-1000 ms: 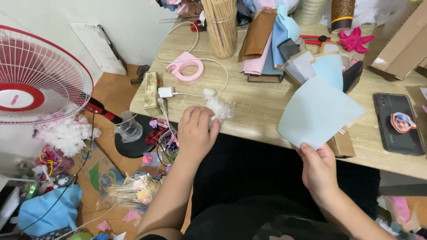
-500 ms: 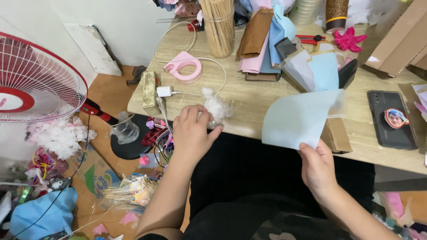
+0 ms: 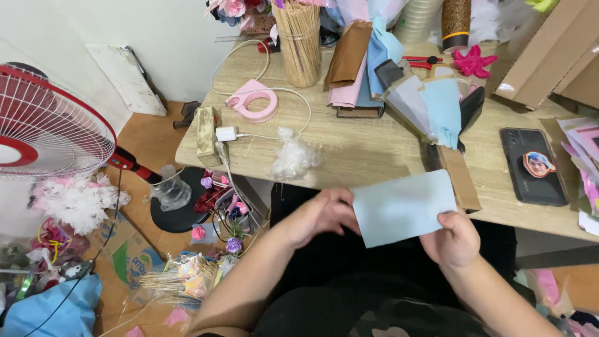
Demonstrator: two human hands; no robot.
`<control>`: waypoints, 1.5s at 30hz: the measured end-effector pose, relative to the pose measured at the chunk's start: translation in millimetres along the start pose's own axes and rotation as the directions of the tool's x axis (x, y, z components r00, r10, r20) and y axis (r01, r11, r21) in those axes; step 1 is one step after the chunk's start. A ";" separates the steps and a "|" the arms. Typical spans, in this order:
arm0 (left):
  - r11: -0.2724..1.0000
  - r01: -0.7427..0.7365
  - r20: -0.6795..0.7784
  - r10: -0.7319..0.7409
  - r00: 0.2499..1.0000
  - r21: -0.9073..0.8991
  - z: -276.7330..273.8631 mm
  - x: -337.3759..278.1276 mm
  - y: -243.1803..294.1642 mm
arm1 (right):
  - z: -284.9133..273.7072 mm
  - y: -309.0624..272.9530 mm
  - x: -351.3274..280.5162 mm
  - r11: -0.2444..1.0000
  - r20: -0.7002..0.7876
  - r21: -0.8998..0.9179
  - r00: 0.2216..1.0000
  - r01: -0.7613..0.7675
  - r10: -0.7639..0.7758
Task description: The person folds a sheet of pink paper and places it on a table. They then pick up a bouquet wrapped in blue and black paper, adjusting the wrapping layers. The person picks up a light blue sheet of paper, folds it, and wraps it around the base of the bouquet, securing it with a pin.
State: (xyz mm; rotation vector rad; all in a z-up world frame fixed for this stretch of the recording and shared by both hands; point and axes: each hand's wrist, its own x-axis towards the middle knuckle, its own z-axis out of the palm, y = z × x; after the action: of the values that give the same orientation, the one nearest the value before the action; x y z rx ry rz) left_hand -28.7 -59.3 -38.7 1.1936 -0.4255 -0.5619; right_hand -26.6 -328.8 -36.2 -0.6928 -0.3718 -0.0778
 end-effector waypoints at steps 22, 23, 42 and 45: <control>0.743 -0.396 -0.380 0.205 0.902 -0.540 56.1 62.6 41.2 | -120.2 -55.8 -54.4 0.835 -0.185 -0.449 0.947 -0.319 0.263; 0.747 -0.399 -0.305 0.270 0.913 -0.532 55.8 59.9 42.9 | -120.8 -64.2 -51.4 0.787 -0.166 -0.479 0.920 -0.390 0.355; 0.748 -0.658 0.411 0.575 0.708 0.087 9.7 24.1 109.7 | -48.1 -73.7 -21.8 0.643 -0.326 -0.720 0.945 -0.261 0.018; 0.730 -0.605 0.543 0.383 0.747 0.318 15.4 12.3 139.1 | -27.9 -76.6 -6.4 0.806 -0.276 -0.555 0.960 -0.204 0.053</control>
State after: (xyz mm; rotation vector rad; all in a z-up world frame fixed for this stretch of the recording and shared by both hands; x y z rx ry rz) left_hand -2.6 -42.1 98.2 1.3351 -1.3189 -0.2318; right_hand -38.7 -405.8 -11.6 -1.3034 -0.0460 -0.1497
